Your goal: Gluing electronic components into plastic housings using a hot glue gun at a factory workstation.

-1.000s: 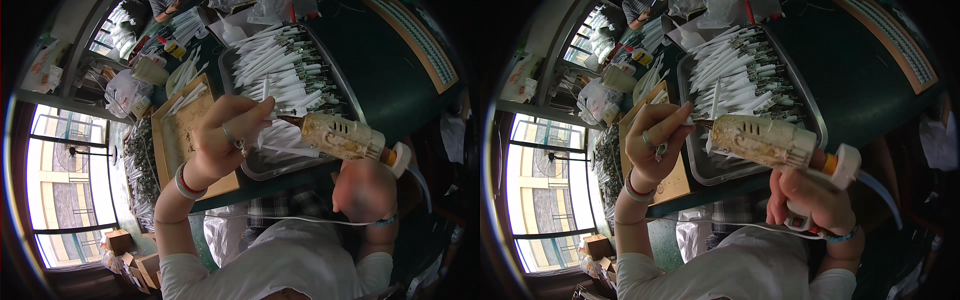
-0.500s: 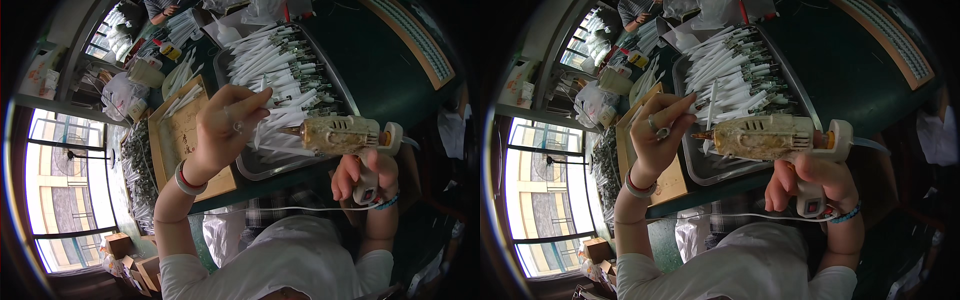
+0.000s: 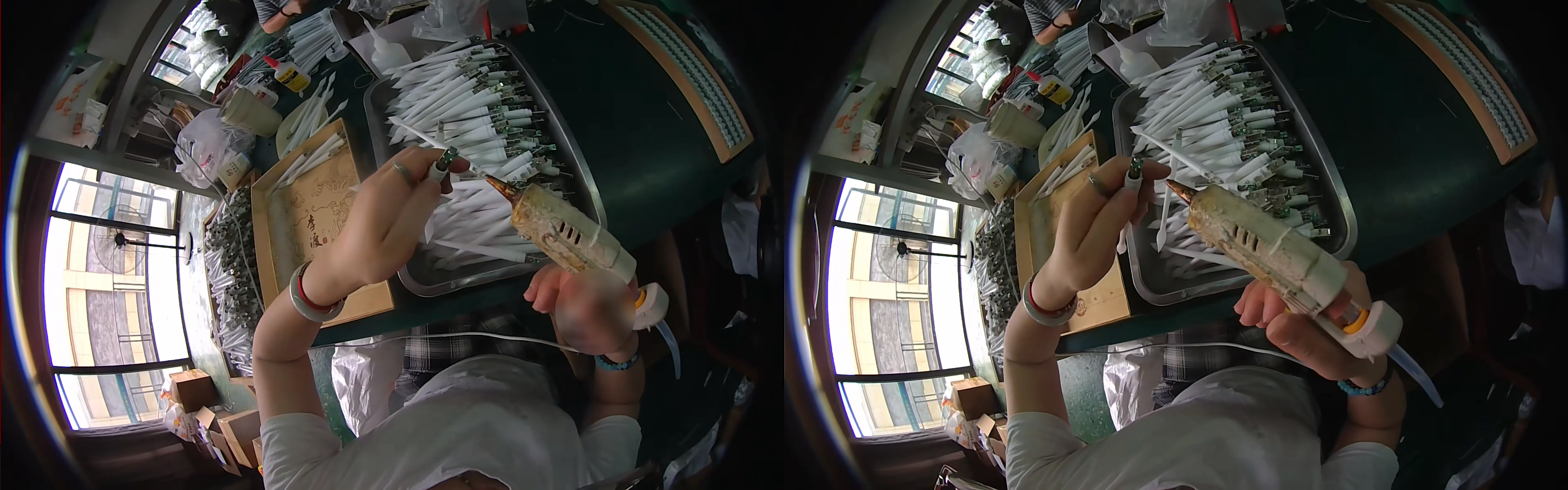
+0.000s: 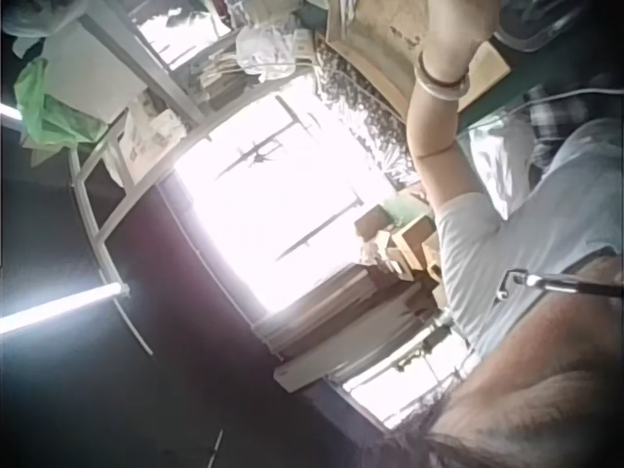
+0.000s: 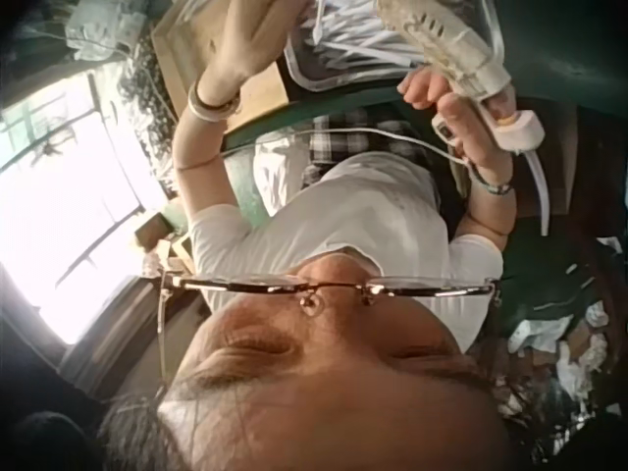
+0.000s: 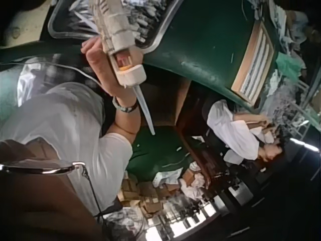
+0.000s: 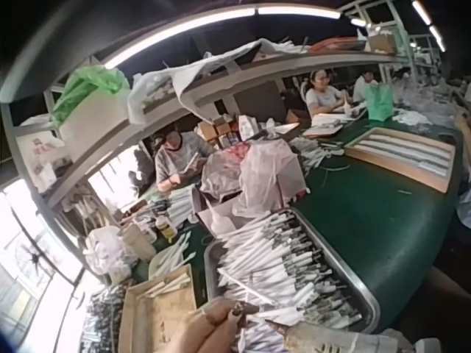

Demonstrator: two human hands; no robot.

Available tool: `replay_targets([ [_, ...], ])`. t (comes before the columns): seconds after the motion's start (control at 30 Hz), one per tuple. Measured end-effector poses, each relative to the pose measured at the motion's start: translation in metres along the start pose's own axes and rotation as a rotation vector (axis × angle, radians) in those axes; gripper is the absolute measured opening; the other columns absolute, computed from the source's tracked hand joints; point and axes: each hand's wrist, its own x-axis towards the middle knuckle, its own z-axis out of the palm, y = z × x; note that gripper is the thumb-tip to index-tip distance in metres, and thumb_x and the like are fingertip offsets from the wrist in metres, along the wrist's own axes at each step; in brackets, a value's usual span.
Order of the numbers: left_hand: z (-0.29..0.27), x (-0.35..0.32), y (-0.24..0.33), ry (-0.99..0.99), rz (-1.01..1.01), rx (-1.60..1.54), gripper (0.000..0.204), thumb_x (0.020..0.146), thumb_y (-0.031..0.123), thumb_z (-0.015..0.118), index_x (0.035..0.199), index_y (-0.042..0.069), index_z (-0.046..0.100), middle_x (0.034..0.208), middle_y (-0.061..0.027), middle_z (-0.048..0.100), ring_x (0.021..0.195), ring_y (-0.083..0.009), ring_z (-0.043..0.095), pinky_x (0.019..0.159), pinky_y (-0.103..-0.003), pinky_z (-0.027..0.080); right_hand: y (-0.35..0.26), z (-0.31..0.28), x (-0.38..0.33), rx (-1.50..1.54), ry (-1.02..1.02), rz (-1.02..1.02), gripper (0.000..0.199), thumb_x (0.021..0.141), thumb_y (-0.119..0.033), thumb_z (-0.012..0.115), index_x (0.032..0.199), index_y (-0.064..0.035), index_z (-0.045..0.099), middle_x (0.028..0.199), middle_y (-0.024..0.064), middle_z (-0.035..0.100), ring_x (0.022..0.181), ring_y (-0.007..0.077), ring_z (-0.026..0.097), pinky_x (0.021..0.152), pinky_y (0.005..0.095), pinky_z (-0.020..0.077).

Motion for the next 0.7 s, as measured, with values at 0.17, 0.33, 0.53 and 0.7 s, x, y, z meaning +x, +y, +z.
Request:
replay_targets([
  [0.17, 0.004, -0.013, -0.001, 0.086, 0.194, 0.109, 0.03, 0.079, -0.002, 0.052, 0.108, -0.005, 0.052, 0.072, -0.0122, 0.052, 0.063, -0.0218, 0.052, 0.06, -0.027, 0.042, 0.003, 0.003, 0.003, -0.055, -0.104, -0.074, 0.032, 0.079, -0.034, 0.064, 0.082, -0.0046, 0.053, 0.074, 0.0099, 0.057, 0.072, 0.0199, 0.057, 0.072, 0.0397, 0.0476],
  [0.33, 0.003, -0.015, 0.007, 0.03, 0.271, 0.21, 0.035, 0.078, -0.003, 0.055, 0.113, -0.005, 0.051, 0.075, -0.0137, 0.055, 0.063, -0.0239, 0.056, 0.059, -0.028, 0.044, 0.002, 0.004, 0.002, -0.061, -0.072, -0.033, 0.031, 0.081, -0.033, 0.063, 0.082, -0.0035, 0.053, 0.071, 0.0081, 0.056, 0.073, 0.0199, 0.057, 0.069, 0.0391, 0.0484],
  [0.53, 0.002, -0.018, 0.0, 0.121, 0.389, 0.297, 0.039, 0.077, -0.005, 0.057, 0.115, -0.005, 0.047, 0.091, -0.0153, 0.061, 0.077, -0.025, 0.063, 0.068, -0.028, 0.049, -0.007, 0.001, -0.004, 0.051, -0.049, 0.132, 0.033, 0.081, -0.03, 0.064, 0.082, 0.0004, 0.051, 0.066, 0.0061, 0.051, 0.059, 0.0183, 0.057, 0.057, 0.0349, 0.049],
  [0.7, 0.0, -0.019, -0.003, 0.148, 0.528, 0.333, 0.042, 0.076, -0.008, 0.057, 0.115, -0.005, 0.043, 0.097, -0.0156, 0.061, 0.081, -0.0262, 0.064, 0.071, -0.03, 0.051, -0.015, 0.002, -0.004, 0.141, 0.017, 0.249, 0.041, 0.085, -0.035, 0.055, 0.088, 0.0051, 0.048, 0.061, 0.0082, 0.049, 0.043, 0.0179, 0.053, 0.043, 0.0338, 0.0494],
])
